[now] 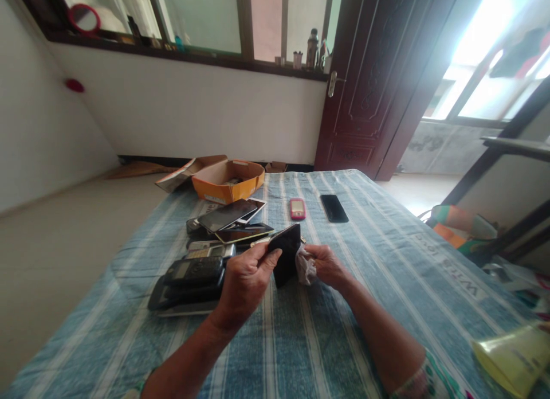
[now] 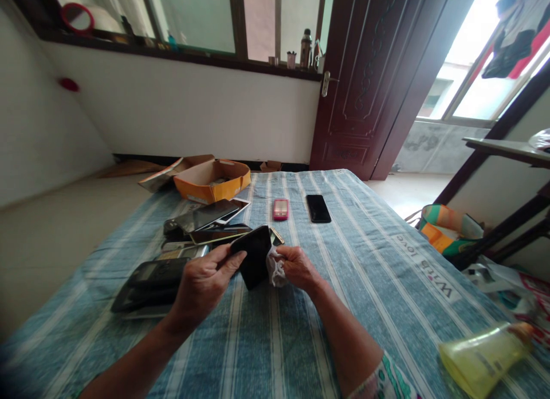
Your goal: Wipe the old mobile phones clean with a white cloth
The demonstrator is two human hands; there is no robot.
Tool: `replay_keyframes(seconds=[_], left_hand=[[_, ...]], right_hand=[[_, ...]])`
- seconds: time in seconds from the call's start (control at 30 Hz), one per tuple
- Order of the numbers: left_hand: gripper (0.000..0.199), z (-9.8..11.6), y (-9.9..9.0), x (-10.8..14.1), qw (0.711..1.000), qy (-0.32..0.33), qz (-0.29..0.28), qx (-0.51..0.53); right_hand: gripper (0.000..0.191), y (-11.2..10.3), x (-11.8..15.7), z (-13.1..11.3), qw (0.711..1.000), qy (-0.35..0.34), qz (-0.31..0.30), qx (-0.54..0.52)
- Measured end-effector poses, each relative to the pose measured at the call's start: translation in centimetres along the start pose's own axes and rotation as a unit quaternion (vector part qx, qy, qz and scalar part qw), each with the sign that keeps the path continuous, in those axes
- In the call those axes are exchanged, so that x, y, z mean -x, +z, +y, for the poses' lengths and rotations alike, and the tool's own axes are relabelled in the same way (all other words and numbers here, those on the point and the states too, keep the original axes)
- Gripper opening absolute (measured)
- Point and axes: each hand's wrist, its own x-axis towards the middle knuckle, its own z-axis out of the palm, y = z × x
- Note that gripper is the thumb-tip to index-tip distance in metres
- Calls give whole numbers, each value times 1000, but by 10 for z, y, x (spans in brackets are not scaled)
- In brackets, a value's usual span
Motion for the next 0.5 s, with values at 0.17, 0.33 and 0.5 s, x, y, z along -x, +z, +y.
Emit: replay_keyframes(seconds=[0.17,0.33,0.5], left_hand=[[26,-1,0,2,1000,8,5,-3],[20,1,2,5,999,36,13,-1],[16,7,4,5,996,79,26,12]], right_hand=[[30,1,0,-5,1000,3,1,-6],[30,6,0,-27,997,-13,38,-59],[26,9,1,-50,993,-44,82,-67]])
